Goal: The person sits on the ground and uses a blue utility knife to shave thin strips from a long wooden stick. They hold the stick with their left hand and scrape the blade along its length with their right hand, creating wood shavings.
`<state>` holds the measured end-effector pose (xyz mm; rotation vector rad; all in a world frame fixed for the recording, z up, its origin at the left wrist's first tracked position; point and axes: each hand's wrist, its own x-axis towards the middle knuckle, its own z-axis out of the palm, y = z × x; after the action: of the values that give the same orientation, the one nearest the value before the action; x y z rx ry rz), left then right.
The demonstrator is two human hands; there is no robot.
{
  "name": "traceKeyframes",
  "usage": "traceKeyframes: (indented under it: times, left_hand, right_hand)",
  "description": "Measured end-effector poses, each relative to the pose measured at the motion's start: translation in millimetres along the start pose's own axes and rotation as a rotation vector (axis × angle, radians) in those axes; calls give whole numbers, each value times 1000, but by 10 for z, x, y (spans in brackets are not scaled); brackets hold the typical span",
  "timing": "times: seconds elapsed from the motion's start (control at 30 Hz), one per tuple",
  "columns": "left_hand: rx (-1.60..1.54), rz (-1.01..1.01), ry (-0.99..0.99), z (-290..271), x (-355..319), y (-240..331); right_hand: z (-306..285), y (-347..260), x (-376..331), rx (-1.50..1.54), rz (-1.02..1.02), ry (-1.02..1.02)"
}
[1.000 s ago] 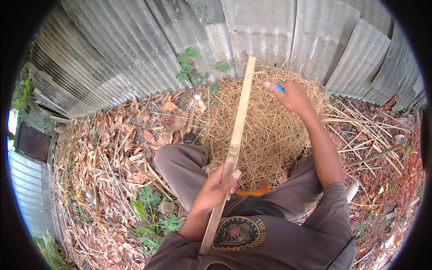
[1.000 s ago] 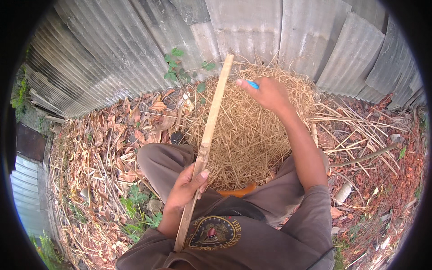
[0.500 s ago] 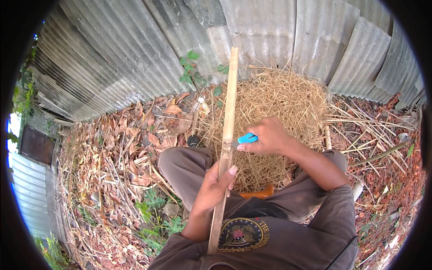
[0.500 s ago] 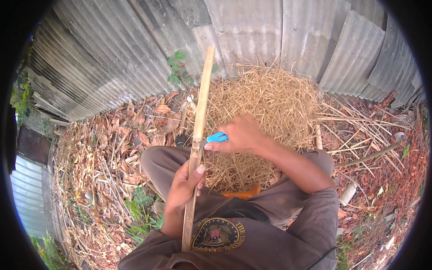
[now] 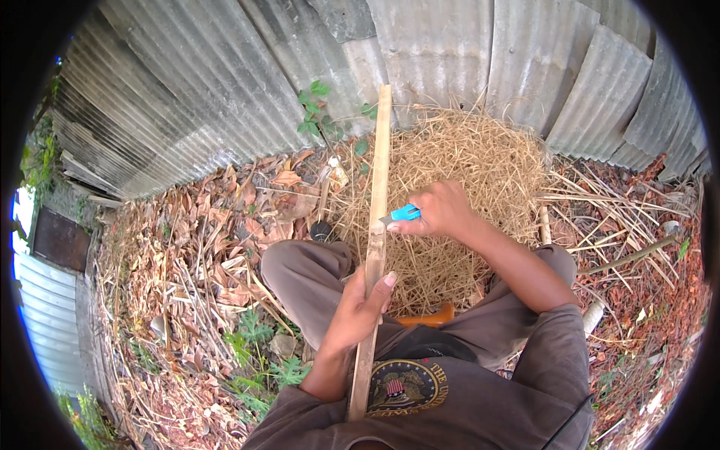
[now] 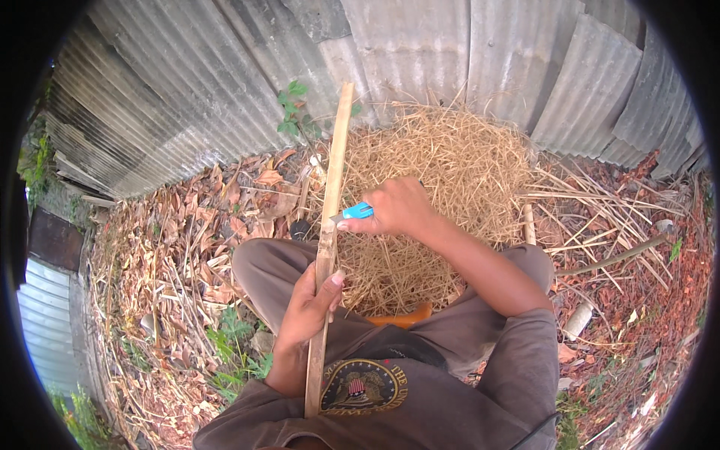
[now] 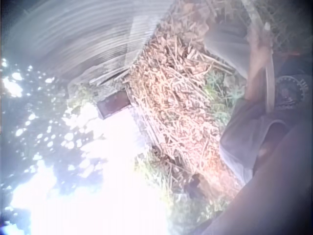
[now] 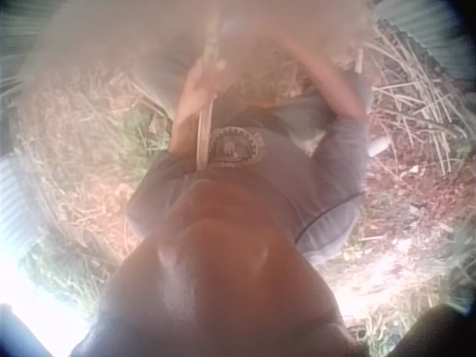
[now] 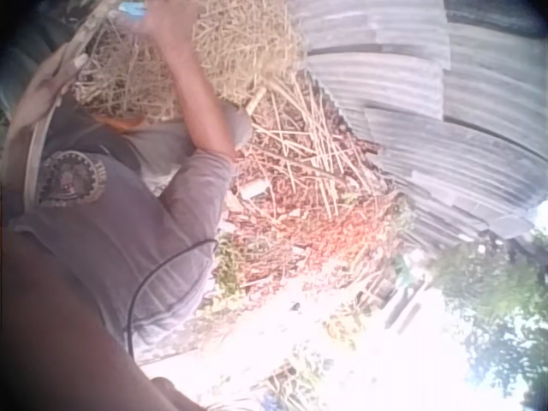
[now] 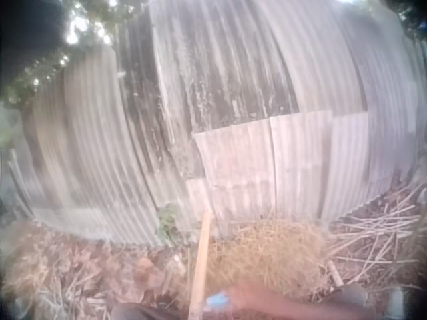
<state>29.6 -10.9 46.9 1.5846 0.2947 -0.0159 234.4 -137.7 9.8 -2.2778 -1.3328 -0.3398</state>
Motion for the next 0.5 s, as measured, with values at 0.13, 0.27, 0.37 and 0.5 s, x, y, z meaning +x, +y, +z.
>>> traceKeyframes:
  times: [0.13,0.27,0.37,0.5]
  left_hand:
    - [22,-20,-45,-23,-35,7]
    - [41,-79,-227,34,-187,-41]
    - [114,-82,-306,32,-253,-108]
    - [-27,-48,-259,50,-226,50]
  right_hand:
    - [-15,154,144,-69,169,-75]
    - [-242,1084,346,-44,683,-47]
    - [-379,1535,341,-70,790,182]
    - [-387,1617,294,22,790,249]
